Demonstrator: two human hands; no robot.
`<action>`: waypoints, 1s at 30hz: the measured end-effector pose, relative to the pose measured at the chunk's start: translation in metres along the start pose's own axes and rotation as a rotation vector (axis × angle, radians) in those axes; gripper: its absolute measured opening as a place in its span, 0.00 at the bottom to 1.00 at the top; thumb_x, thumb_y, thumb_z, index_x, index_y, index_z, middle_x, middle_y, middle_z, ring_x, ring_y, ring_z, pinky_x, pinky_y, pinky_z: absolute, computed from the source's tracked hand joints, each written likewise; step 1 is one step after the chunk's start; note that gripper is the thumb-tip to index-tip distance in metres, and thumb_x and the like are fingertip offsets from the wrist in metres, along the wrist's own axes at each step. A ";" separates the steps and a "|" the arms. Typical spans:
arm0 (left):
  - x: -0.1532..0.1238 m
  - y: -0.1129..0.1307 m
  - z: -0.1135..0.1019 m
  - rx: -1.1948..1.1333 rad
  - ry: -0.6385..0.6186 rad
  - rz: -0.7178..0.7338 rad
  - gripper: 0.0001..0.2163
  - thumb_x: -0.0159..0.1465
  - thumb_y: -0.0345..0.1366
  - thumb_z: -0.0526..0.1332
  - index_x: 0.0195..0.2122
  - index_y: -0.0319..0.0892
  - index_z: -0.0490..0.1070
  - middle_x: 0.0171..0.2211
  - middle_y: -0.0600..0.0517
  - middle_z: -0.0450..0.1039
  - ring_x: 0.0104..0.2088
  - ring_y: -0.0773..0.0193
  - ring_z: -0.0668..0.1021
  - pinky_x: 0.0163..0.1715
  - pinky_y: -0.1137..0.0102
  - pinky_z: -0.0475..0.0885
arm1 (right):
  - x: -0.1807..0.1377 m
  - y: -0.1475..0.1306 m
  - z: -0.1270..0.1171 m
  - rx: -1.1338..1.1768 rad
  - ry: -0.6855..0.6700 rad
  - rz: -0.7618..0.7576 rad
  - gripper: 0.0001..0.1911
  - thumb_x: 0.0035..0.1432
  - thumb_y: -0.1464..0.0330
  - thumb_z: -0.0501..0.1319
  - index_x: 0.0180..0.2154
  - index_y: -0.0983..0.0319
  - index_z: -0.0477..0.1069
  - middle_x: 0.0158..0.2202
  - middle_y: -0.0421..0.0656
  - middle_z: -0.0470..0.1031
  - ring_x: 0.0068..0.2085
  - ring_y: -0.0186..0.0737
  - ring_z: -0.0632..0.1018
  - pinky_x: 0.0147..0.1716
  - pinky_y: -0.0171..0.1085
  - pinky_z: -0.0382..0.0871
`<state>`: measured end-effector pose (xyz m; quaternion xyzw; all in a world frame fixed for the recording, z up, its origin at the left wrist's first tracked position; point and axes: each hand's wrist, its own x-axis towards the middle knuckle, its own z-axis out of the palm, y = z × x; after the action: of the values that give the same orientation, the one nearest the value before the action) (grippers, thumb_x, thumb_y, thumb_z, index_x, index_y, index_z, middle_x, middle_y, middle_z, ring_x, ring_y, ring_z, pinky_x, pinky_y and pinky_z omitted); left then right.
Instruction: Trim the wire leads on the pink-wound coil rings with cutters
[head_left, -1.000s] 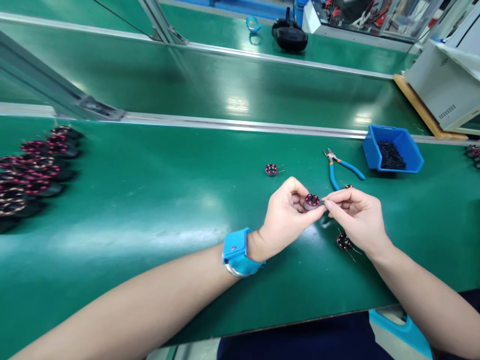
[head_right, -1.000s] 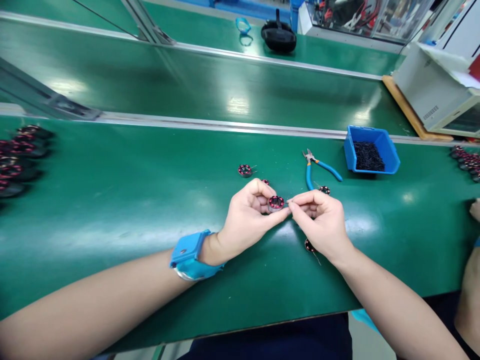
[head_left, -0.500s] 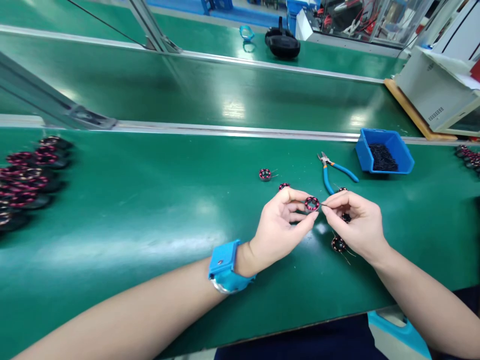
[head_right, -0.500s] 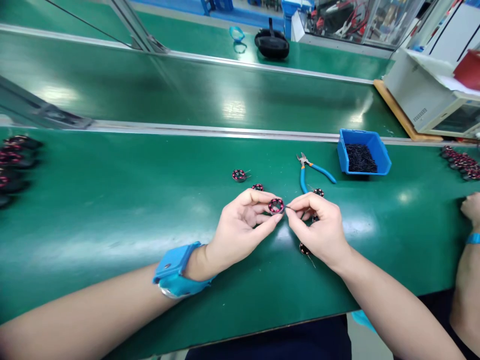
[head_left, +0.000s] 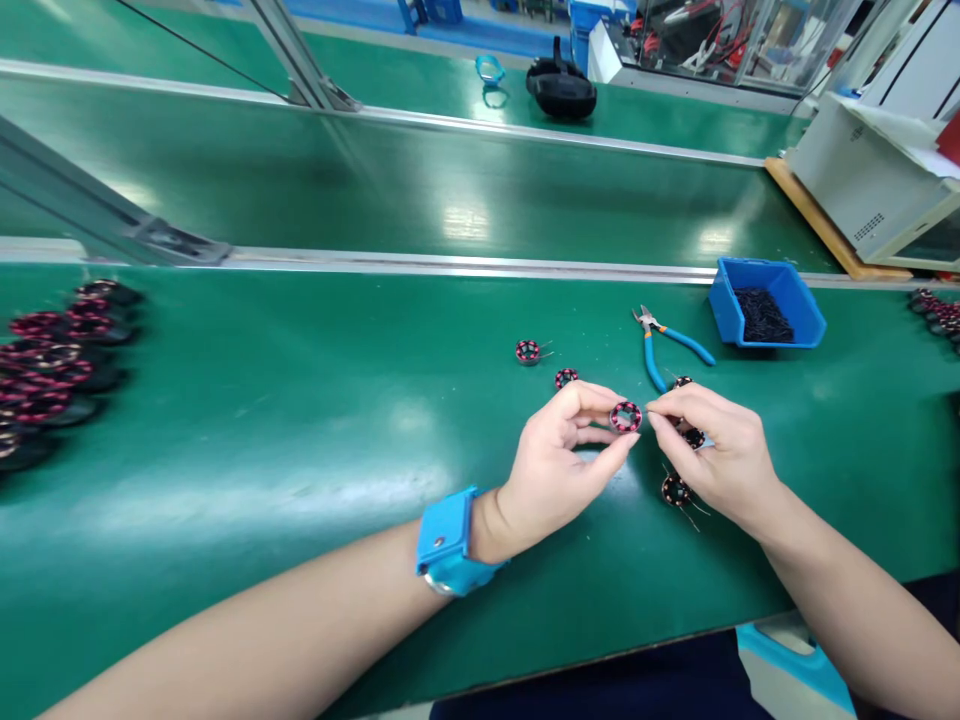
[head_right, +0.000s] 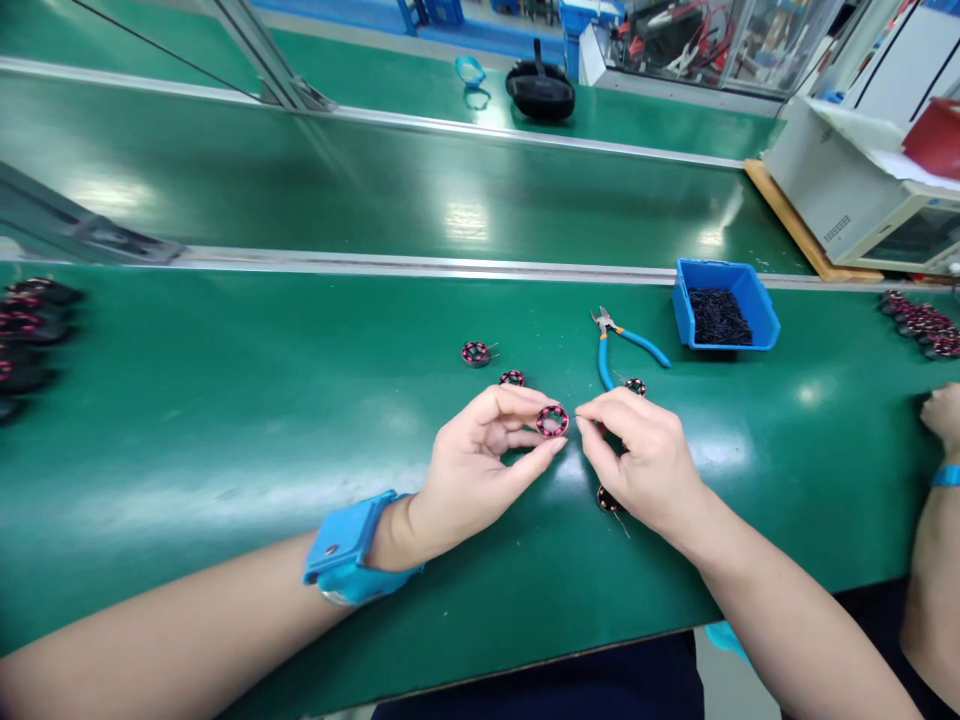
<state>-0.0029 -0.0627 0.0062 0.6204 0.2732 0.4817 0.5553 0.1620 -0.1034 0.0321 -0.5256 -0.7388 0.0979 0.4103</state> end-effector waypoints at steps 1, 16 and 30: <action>0.000 0.000 0.000 0.010 -0.010 0.020 0.11 0.56 0.25 0.66 0.37 0.40 0.67 0.38 0.52 0.70 0.37 0.70 0.79 0.36 0.77 0.79 | 0.000 -0.001 0.000 -0.015 0.001 0.003 0.08 0.60 0.74 0.57 0.35 0.58 0.74 0.31 0.43 0.77 0.32 0.39 0.77 0.32 0.38 0.72; -0.004 0.000 -0.001 0.212 -0.027 0.175 0.07 0.58 0.25 0.65 0.36 0.39 0.69 0.36 0.50 0.71 0.37 0.68 0.78 0.35 0.74 0.80 | -0.001 -0.007 0.003 0.044 0.002 -0.015 0.12 0.59 0.77 0.57 0.39 0.58 0.75 0.33 0.43 0.79 0.33 0.38 0.78 0.33 0.36 0.74; -0.001 -0.006 -0.005 0.476 -0.111 0.130 0.10 0.58 0.29 0.63 0.42 0.41 0.68 0.37 0.49 0.75 0.37 0.62 0.79 0.39 0.66 0.77 | 0.012 0.020 -0.013 -0.030 0.062 0.096 0.11 0.58 0.71 0.59 0.42 0.58 0.75 0.37 0.44 0.80 0.36 0.42 0.80 0.38 0.41 0.75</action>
<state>-0.0071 -0.0599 -0.0005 0.7755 0.3079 0.4035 0.3755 0.1841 -0.0887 0.0351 -0.5694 -0.7009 0.0902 0.4199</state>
